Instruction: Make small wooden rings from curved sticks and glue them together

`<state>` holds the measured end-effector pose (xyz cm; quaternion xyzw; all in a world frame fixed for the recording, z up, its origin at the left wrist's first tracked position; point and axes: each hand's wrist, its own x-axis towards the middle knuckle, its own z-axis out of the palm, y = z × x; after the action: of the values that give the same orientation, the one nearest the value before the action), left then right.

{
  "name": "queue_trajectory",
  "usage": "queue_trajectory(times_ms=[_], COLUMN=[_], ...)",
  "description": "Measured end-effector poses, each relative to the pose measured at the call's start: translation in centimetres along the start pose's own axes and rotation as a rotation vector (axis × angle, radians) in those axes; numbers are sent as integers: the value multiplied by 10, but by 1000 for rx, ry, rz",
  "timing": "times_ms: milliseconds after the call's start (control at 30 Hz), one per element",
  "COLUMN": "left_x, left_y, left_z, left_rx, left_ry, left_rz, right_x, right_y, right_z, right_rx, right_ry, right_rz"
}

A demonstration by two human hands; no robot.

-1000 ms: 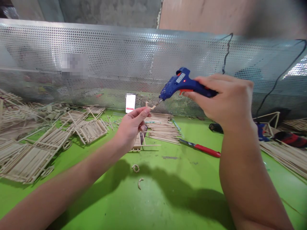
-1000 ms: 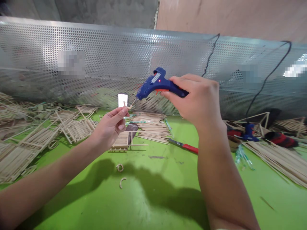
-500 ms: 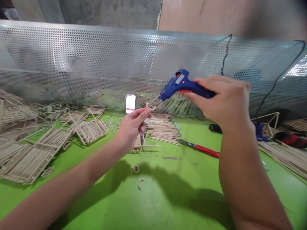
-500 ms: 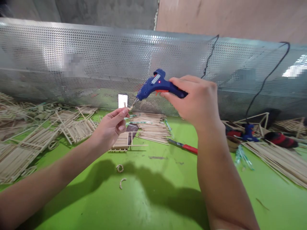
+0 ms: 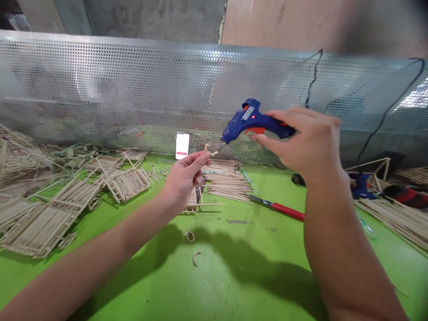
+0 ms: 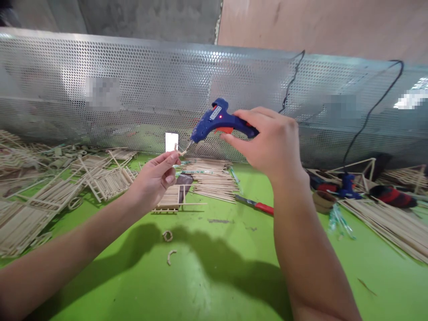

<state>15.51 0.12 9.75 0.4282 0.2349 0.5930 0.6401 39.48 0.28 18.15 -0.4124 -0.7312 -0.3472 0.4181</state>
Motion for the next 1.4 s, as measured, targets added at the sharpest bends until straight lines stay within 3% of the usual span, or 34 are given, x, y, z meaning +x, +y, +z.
queue_trajectory(times_ms=[200,300,400,500,600,767,867,1033,1133,1233,1300,1400], left_x=[-3,-2,-1,-5,-16,-42,-56,-69,-68,-63,-61,-60], left_y=[8,15,23,24,15,-7,-15,-21,-25,-26,-27,-27], left_z=[5,4,-4,-21,-46,-90,-108,-123,-128,-130,-130,-130], left_rx=[-23,-12,36,148,327,531,539,550,547,522,508,511], left_ry=[74,91,88,97,89,59,-1,-85,-99,-89,-95,-102], left_rz=[-55,-62,-41,-69,-193,-376,-433,-500,-483,-474,-478,-476], right_x=[-5,-14,-26,-44,-69,-111,-119,-107,-99,-96,-96,-101], right_y=[8,40,90,139,172,193,192,173,138,75,22,-55], right_z=[11,32,57,77,87,94,98,94,79,51,32,16], right_rx=[-95,-183,-201,-137,-56,70,96,109,122,185,315,555], right_ry=[-80,-132,-214,-358,-482,-625,-656,-710,-784,-914,-1080,-1212], right_rz=[65,84,38,4,-18,-31,-25,-22,-29,-52,-18,-131])
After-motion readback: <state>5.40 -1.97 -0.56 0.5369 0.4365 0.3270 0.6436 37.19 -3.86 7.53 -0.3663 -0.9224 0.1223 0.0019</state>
